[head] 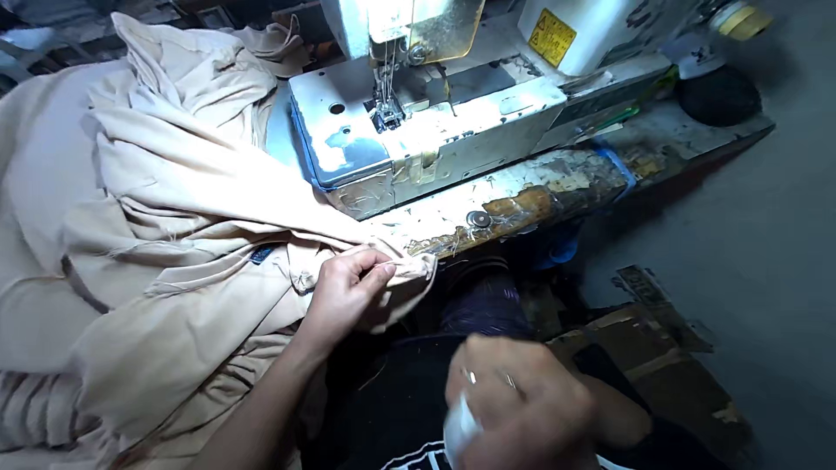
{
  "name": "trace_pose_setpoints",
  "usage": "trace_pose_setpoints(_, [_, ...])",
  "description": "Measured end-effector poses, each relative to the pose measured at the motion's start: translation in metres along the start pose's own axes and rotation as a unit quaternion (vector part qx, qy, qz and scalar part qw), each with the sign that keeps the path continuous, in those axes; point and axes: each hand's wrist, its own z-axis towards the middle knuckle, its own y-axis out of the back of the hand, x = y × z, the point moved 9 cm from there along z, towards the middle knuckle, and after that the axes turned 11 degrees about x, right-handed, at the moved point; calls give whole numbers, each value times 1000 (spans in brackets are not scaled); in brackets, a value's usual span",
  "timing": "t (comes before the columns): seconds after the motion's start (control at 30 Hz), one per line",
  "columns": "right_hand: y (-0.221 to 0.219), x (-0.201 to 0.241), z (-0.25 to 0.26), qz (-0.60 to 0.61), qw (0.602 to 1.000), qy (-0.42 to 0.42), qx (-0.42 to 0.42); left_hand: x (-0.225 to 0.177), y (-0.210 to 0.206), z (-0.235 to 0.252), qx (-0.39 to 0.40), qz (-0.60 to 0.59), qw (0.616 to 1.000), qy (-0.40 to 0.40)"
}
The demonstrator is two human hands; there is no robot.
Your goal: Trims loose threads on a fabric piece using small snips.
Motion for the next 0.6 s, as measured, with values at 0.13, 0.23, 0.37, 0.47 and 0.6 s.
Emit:
trace_pose_setpoints(0.13, [42, -69, -24, -54, 969, -193, -142, -18, 10, -2, 27, -132, 991, -28])
trace_pose_setpoints(0.23, [46, -107, -42, 54, 918, -371, -128, -23, 14, -8, 44, -174, 983, -32])
trace_pose_setpoints(0.37, [50, -110, -46, 173, 899, -359, -182, -22, 27, -13, 27, -152, 988, -29])
trace_pose_setpoints(0.47, [59, -101, -43, 157, 907, -317, -230, -16, 30, -17, 16, -144, 989, -20])
trace_pose_setpoints(0.6, [62, -97, -44, 120, 910, -313, -245, -11, 33, -18, 4, -154, 988, 3])
